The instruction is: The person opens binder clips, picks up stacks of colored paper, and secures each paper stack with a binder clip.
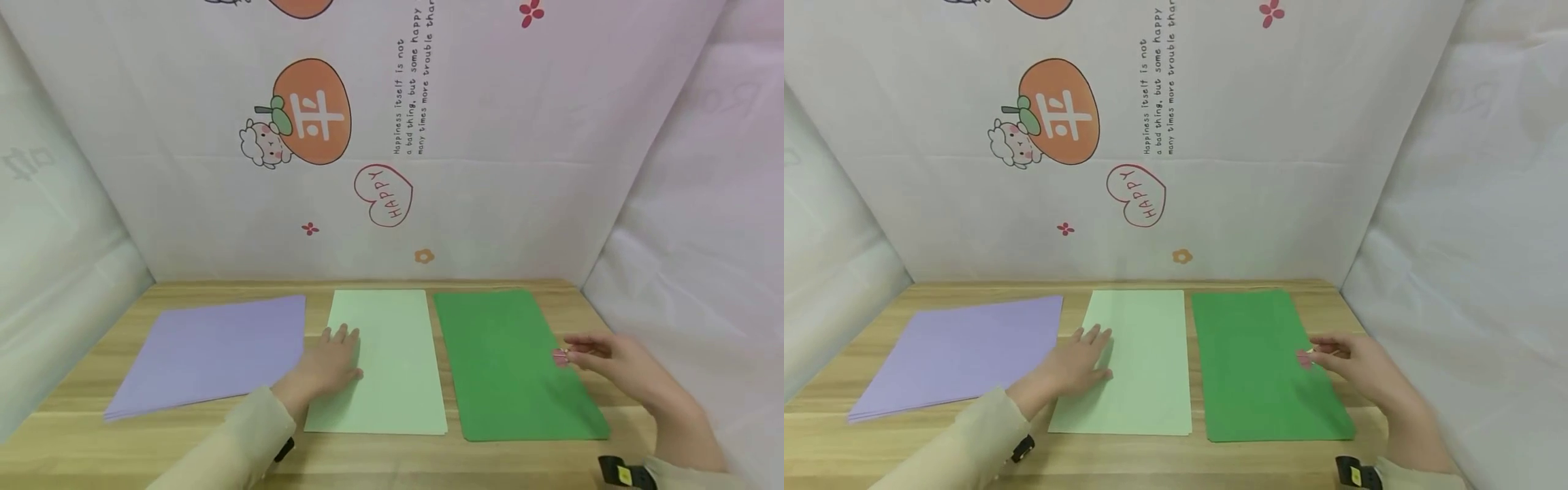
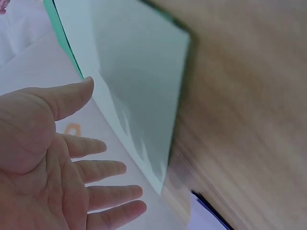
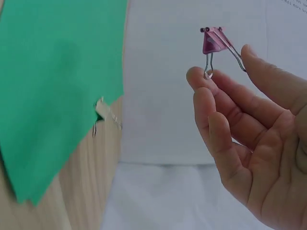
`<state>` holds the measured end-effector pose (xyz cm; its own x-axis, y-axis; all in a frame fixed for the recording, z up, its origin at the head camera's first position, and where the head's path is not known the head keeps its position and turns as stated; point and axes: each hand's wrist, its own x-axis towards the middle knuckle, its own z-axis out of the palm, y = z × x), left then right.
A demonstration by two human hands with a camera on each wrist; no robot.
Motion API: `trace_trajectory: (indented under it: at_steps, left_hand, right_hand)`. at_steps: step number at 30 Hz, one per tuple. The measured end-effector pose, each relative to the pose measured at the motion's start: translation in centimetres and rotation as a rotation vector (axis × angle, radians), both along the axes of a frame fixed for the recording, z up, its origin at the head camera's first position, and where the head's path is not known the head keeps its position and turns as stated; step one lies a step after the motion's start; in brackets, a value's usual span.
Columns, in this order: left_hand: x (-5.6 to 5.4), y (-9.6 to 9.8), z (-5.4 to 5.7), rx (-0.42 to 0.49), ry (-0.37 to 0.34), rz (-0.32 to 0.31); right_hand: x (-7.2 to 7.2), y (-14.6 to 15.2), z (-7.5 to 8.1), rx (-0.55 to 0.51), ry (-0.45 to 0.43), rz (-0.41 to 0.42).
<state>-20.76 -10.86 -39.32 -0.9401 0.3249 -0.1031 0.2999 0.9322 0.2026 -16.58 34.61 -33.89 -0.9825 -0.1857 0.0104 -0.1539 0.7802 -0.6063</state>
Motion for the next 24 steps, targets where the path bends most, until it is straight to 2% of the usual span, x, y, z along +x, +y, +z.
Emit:
trace_trajectory:
  at_steps: [6, 9, 13, 19, 24]
  left_hand:
    - [-0.7, -0.3, 0.0, 0.01, -0.01, 0.057]
    - [-1.0, -0.1, 0.2, 0.022, -0.004, 0.099]
    - [-1.3, 0.2, 0.8, 0.022, 0.009, 0.152]
    - [-1.7, 0.9, 1.1, 0.008, -0.027, 0.211]
    - [-1.9, 1.7, 1.1, -0.013, -0.063, 0.251]
  right_hand:
    - [-0.9, -2.3, 0.7, -0.082, -0.022, -0.034]
    - [-1.3, -3.4, 1.1, -0.133, -0.044, -0.074]
    - [-1.7, -4.6, 1.4, -0.177, -0.032, -0.104]
    - [-2.3, -6.7, 1.6, -0.281, -0.011, -0.088]
    - [-2.6, -8.1, 1.8, -0.317, 0.031, -0.082]
